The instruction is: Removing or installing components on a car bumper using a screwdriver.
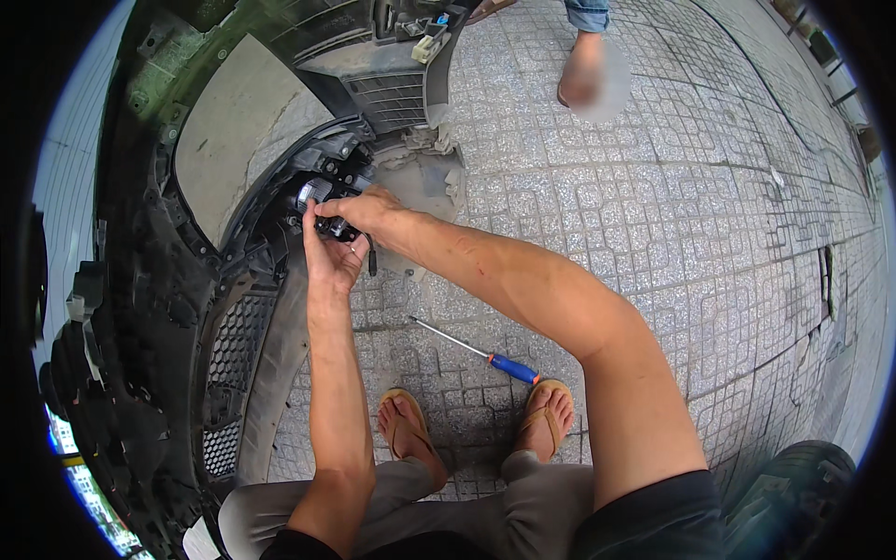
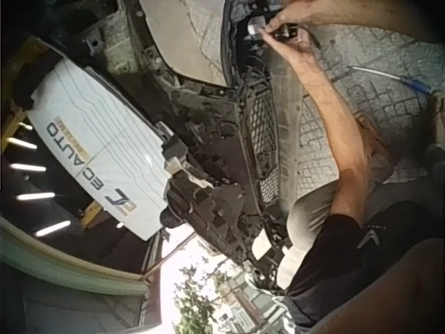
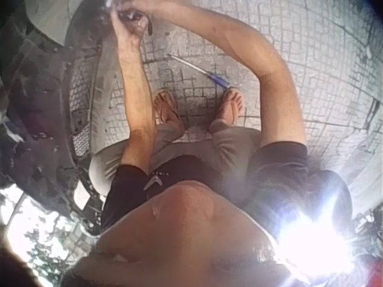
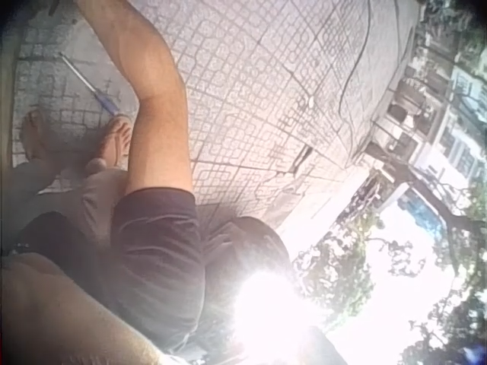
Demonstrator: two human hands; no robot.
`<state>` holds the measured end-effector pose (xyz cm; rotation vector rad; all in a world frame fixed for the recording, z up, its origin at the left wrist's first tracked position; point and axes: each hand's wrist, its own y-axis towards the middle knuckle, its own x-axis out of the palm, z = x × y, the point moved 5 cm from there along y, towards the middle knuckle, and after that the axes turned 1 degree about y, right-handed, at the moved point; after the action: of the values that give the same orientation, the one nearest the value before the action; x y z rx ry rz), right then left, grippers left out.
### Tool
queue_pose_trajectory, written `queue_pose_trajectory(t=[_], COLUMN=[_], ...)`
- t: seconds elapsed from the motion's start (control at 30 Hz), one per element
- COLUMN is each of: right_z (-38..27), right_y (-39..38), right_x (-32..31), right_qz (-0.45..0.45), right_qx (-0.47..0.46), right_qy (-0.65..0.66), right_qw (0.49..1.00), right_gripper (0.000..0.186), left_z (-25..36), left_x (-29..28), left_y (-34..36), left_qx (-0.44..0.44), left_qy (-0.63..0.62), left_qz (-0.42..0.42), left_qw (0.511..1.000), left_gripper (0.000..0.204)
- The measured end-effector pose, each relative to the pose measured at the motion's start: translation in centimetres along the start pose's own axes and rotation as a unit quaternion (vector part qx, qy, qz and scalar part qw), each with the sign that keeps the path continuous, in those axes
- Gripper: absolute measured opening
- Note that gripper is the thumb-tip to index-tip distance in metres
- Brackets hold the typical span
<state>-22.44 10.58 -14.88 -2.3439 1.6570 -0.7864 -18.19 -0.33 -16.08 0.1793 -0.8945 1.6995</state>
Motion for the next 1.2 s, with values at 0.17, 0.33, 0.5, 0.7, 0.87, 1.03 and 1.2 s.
queue_pose_trajectory(t=[0.17, 0.33, 0.5, 0.7, 0.87, 1.03, 1.2], right_z=[0.0, -0.1, -1.7, 3.3, 12.8, 20.5, 20.9], right_y=[0.8, 1.3, -2.4, -8.0, -17.4, -22.6, -22.7], right_x=[-0.6, -0.9, -1.0, -6.7, -10.9, -12.0, -13.1], right_qz=[0.039, 0.0, 0.128, 0.152, -0.052, -0.146, -0.131], right_qx=[0.043, 0.005, -0.102, -0.197, -0.038, 0.013, 0.044], right_qy=[-0.113, -0.089, -0.29, -0.331, -0.627, -0.723, -0.679], right_qw=[0.992, 0.996, 0.943, 0.91, 0.777, 0.675, 0.721], right_gripper=[0.049, 0.063, 0.075, 0.07, 0.071, 0.063, 0.042], left_z=[-0.2, -0.5, -1.0, -1.2, -1.5, -1.3, -1.4], left_x=[0.6, 2.2, 1.0, 1.4, 1.6, 1.5, 1.0], left_y=[-0.2, -0.7, 0.7, 0.8, 1.1, 1.2, 1.2], left_qx=[-0.001, 0.005, 0.032, 0.082, 0.078, 0.069, 0.067], left_qy=[-0.042, -0.069, -0.105, -0.155, -0.159, -0.172, -0.172], left_qz=[-0.004, -0.003, 0.011, 0.028, 0.025, 0.028, 0.033], left_qw=[0.999, 0.998, 0.994, 0.984, 0.984, 0.982, 0.982], left_gripper=[0.057, 0.05, 0.046, 0.057, 0.062, 0.06, 0.059])
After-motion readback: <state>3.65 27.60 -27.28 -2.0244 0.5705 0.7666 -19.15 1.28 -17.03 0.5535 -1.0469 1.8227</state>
